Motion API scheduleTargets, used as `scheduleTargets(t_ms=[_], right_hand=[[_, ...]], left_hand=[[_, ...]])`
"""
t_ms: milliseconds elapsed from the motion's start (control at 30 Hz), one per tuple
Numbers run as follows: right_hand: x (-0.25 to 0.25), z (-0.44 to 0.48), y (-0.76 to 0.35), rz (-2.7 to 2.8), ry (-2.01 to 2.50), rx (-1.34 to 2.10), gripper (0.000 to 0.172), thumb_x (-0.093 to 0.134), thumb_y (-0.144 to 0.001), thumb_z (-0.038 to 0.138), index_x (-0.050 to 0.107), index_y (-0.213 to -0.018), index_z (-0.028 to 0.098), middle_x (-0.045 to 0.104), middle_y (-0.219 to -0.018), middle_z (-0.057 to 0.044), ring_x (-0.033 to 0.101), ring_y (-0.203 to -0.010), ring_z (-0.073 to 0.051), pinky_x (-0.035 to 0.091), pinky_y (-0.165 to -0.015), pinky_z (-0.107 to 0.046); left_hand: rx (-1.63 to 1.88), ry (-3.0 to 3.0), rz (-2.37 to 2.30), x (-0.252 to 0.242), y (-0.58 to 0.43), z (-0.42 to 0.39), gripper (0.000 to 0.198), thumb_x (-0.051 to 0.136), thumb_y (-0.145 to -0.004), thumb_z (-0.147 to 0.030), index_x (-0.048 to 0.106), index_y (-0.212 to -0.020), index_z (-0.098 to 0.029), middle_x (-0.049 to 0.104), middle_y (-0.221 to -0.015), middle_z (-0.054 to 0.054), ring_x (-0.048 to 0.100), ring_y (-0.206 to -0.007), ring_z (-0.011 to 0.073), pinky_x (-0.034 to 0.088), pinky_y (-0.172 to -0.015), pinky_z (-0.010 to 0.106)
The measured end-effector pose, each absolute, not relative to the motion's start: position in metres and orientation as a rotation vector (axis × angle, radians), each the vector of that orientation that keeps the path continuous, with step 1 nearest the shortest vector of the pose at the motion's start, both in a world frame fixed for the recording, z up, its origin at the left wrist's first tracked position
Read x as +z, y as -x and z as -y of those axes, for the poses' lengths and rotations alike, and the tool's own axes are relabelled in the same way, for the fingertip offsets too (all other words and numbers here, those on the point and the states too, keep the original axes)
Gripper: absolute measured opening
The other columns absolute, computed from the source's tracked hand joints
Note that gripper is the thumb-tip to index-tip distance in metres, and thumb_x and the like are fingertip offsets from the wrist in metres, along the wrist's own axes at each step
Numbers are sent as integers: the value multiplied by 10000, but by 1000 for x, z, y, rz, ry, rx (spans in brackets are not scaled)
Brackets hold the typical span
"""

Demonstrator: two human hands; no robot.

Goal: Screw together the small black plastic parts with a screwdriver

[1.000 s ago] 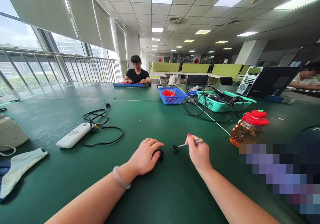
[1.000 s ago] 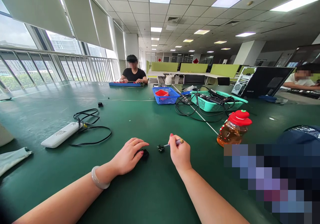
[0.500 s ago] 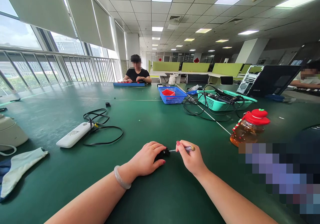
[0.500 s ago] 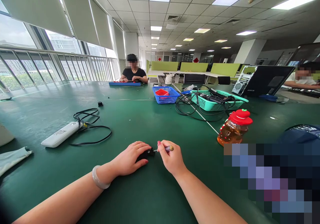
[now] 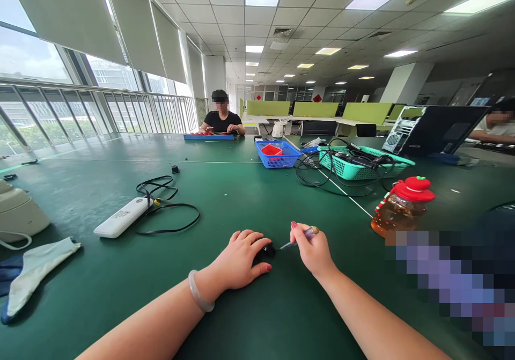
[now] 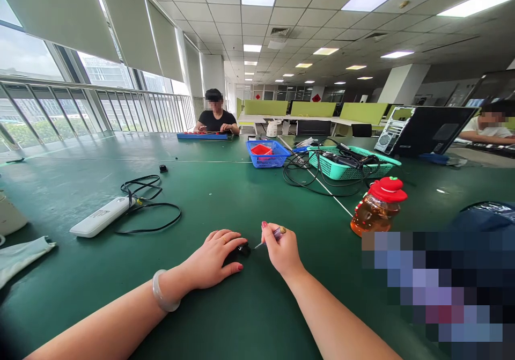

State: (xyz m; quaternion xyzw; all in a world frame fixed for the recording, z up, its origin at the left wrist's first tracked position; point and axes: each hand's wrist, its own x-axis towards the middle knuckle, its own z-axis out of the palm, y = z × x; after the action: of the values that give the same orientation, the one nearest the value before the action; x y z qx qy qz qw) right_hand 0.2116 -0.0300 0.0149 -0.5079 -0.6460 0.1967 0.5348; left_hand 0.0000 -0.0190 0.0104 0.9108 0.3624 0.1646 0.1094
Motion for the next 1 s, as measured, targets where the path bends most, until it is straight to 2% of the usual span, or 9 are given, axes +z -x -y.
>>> scheduleTargets(t_ms=[233,367,467,667,833,1000], right_hand=[[8,20,-221,1419,1218,443,533,421,-905,551,441,-489,218,420,-482,15,429,-492,-134,361,-509,-269],[10,24,-217,1494,1215,437,528,400,-916,538,429,-497,217,407,-472,22,405,-467,-127,337,-492,-269],[12,27,-214,1534,1210,416,528,387,-920,534,432,-501,215,395,-464,25,394,-455,-123,326,-487,-268],[14,29,-214,1534,1188,446,525,394,-913,537,425,-500,215,361,-464,29,358,-450,-119,304,-473,-264],[14,33,-211,1555,1162,494,516,400,-919,519,425,-504,214,326,-464,36,329,-444,-113,291,-463,-260],[13,38,-205,1610,1104,493,504,401,-936,479,422,-512,208,330,-468,38,328,-441,-105,283,-454,-250]], left_hand=[[505,-2596,-1061,14,-14,37,364,655,-817,-476,588,-1096,-252,603,-1249,80,503,-1197,295,367,-1055,537],[448,-2615,-1101,13,-21,44,371,638,-840,-456,568,-1161,-285,574,-1289,73,481,-1217,310,320,-1067,608],[386,-2658,-1103,14,-22,46,262,567,-900,-399,587,-1143,-304,555,-1306,66,465,-1240,307,304,-1073,624],[315,-2651,-1075,23,6,62,171,568,-902,-328,592,-1062,-272,565,-1260,51,499,-1169,261,376,-1065,518],[267,-2564,-1203,30,78,81,170,540,-900,-261,599,-1056,-295,573,-1265,25,504,-1183,232,416,-1063,433],[419,-2516,-1476,24,170,82,233,439,-940,-329,630,-1069,-303,574,-1321,17,548,-1181,199,488,-993,312]])
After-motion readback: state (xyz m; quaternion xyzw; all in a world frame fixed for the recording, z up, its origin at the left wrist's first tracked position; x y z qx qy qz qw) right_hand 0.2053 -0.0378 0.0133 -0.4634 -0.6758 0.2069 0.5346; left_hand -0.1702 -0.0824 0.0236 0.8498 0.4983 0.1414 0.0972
